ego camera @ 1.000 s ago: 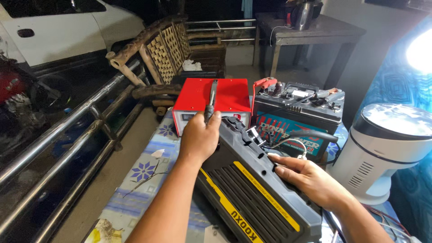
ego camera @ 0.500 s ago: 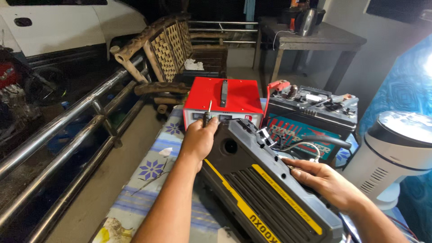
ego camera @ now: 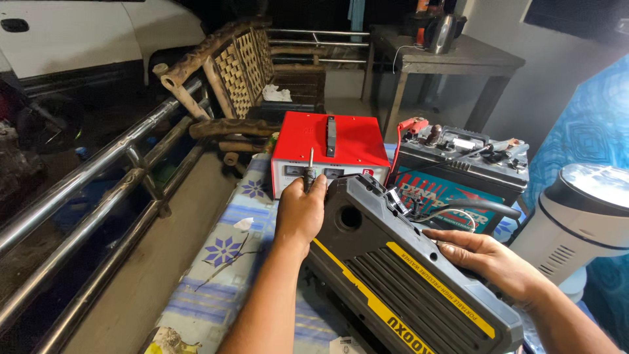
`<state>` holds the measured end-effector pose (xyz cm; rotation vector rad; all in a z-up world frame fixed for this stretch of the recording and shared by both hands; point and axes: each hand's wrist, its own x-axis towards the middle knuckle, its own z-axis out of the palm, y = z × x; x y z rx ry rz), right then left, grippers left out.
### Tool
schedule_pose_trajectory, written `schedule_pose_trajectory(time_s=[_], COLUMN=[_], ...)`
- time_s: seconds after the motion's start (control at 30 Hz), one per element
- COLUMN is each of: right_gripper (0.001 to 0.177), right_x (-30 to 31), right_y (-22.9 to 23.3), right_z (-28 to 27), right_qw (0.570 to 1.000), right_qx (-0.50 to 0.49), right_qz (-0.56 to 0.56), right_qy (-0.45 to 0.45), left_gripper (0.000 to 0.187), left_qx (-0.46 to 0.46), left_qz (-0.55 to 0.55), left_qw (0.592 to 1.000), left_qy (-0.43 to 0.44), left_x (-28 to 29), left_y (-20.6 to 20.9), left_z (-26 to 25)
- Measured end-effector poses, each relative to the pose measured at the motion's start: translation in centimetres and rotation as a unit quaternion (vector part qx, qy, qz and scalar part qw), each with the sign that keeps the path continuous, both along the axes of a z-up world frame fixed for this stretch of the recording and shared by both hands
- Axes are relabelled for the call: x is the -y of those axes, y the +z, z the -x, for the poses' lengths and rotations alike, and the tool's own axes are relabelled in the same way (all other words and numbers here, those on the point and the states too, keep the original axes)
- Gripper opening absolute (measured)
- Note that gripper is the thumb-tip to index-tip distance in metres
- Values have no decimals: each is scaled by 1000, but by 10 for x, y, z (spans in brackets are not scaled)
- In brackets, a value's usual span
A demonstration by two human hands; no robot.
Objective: The person uses a screwdriver to remove screws from a black portable power station, then opens the casing to reveal internal components. The person continues to unscrew and separate the housing halves, exposing the motor and wiring inside.
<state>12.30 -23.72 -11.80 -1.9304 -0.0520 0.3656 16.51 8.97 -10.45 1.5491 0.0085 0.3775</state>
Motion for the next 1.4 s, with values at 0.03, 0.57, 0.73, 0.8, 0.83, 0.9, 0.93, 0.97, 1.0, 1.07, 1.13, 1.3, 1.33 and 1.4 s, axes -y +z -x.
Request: schedule_pose_trajectory(time_s=[0.03, 0.57, 0.73, 0.8, 0.83, 0.9, 0.93, 0.97, 1.0, 1.07, 1.13, 1.3, 1.33, 1.4], right_gripper=[54, 50, 48, 47, 48, 48, 48, 48, 48, 48, 47, 48, 47, 46], right_x=[0, -13, -16, -18, -19, -21, -21, -21, -19, -18, -15, -15, -15, -17], right_y=[1, 2, 2, 4, 6, 6, 6, 5, 4, 2, -1, -1, 0, 2], right_z=[0, 14, 22, 24, 25, 26, 26, 26, 25, 24, 23, 21, 21, 23], right_qw=[1000, 998, 996, 999, 999, 999, 999, 999, 998, 997, 997, 997, 998, 999], right_qx=[1, 54, 70, 36, 40, 44, 47, 49, 51, 68, 76, 81, 68, 41], right_qz=[-6, 25, 47, 20, 5, -25, -9, 6, 23, 23, 25, 2, 3, 6], right_qy=[-1, 14, 9, -10, -8, -4, -7, -9, -12, -8, -9, -2, -8, -21], left_gripper=[30, 34, 24, 23, 22, 22, 22, 22, 22, 22, 23, 32, 35, 43], left_qx=[21, 67, -6, -16, -10, 0, -7, -14, -21, -15, -2, 13, 6, -7], left_qz=[-61, -487, -553, -568, -572, -581, -587, -594, -599, -591, -566, -409, -423, -449], left_qw=[997, 862, 826, 816, 814, 809, 804, 800, 796, 803, 821, 900, 899, 892], left_qy=[33, -127, -108, -104, -101, -96, -91, -87, -84, -79, -78, -148, -115, -50], left_x=[1, 58, 71, 75, 78, 85, 91, 97, 103, 112, 116, 107, 105, 104], left_y=[1, 100, 107, 109, 109, 107, 105, 102, 100, 96, 94, 93, 94, 94], left_z=[1, 141, 157, 159, 160, 160, 158, 156, 154, 148, 143, 142, 143, 146])
